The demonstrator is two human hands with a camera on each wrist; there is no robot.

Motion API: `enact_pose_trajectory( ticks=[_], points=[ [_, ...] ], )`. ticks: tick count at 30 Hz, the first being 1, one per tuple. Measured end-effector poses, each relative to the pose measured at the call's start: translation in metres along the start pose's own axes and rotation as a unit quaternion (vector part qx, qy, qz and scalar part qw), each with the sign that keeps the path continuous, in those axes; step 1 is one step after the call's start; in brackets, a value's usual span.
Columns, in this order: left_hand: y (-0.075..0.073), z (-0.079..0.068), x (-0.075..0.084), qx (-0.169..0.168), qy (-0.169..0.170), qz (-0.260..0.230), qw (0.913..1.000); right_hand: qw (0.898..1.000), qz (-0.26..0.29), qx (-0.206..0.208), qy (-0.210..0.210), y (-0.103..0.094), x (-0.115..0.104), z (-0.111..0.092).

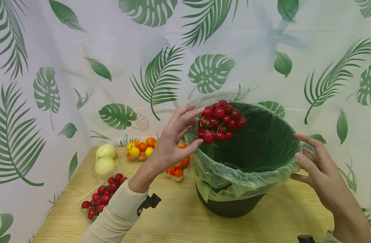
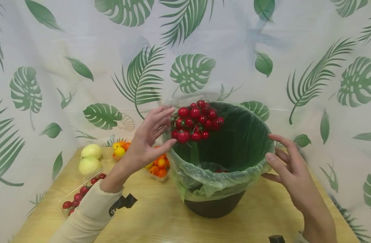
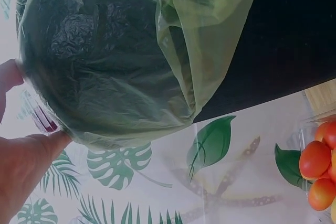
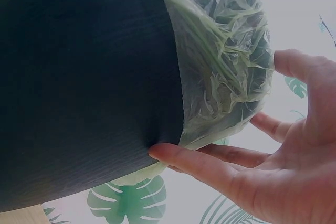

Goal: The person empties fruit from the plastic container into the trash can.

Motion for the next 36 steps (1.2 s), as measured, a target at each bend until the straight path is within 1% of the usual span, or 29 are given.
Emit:
enact_pose_trajectory(
  ticks=[7, 13, 20, 24, 28, 30, 32, 35, 36],
  points=[
    [0.0, -0.001, -0.001, 0.001, 0.005, -0.009, 0.9999, 1.0, 0.0, -0.002, -0.004, 0.001, 0.0, 0.0],
    [-0.001, -0.002, -0.001, 0.005, 0.004, -0.005, 1.0, 1.0, 0.003, -0.001, -0.001, 0.002, 0.0, -0.001],
    [-0.001, -0.002, 0.001, 0.008, 0.007, 0.022, 0.9997, 1.0, -0.004, 0.002, 0.001, 0.003, -0.001, -0.001],
    [0.0, -0.002, 0.005, 0.007, 0.028, 0.046, 0.9985, 1.0, -0.012, 0.006, 0.003, 0.002, 0.0, -0.001],
    [0.001, -0.002, 0.008, 0.01, 0.06, 0.064, 0.9961, 1.0, -0.012, 0.008, 0.004, 0.002, 0.0, -0.001],
    [0.001, -0.003, 0.002, 0.011, 0.073, 0.075, 0.9945, 1.0, -0.014, 0.008, 0.003, 0.002, 0.0, -0.001],
    [0.001, -0.003, -0.006, 0.014, 0.083, 0.095, 0.9919, 1.0, -0.015, 0.007, 0.002, 0.002, 0.0, -0.001],
    [0.0, -0.004, -0.017, 0.014, 0.089, 0.127, 0.9877, 1.0, -0.016, 0.007, 0.002, 0.002, 0.0, 0.0],
    [0.0, -0.004, -0.017, 0.015, 0.091, 0.137, 0.9863, 1.0, -0.016, 0.006, 0.001, 0.002, 0.0, 0.0]
  ],
)
Point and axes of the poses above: each hand's wrist, its own z-axis towards the middle knuckle, its own y-axis out of the palm, x = y × z, the point moved 6 cm from there along z, towards the middle knuckle, and after that the axes turned 7 degrees about x, right-handed, at the moved point
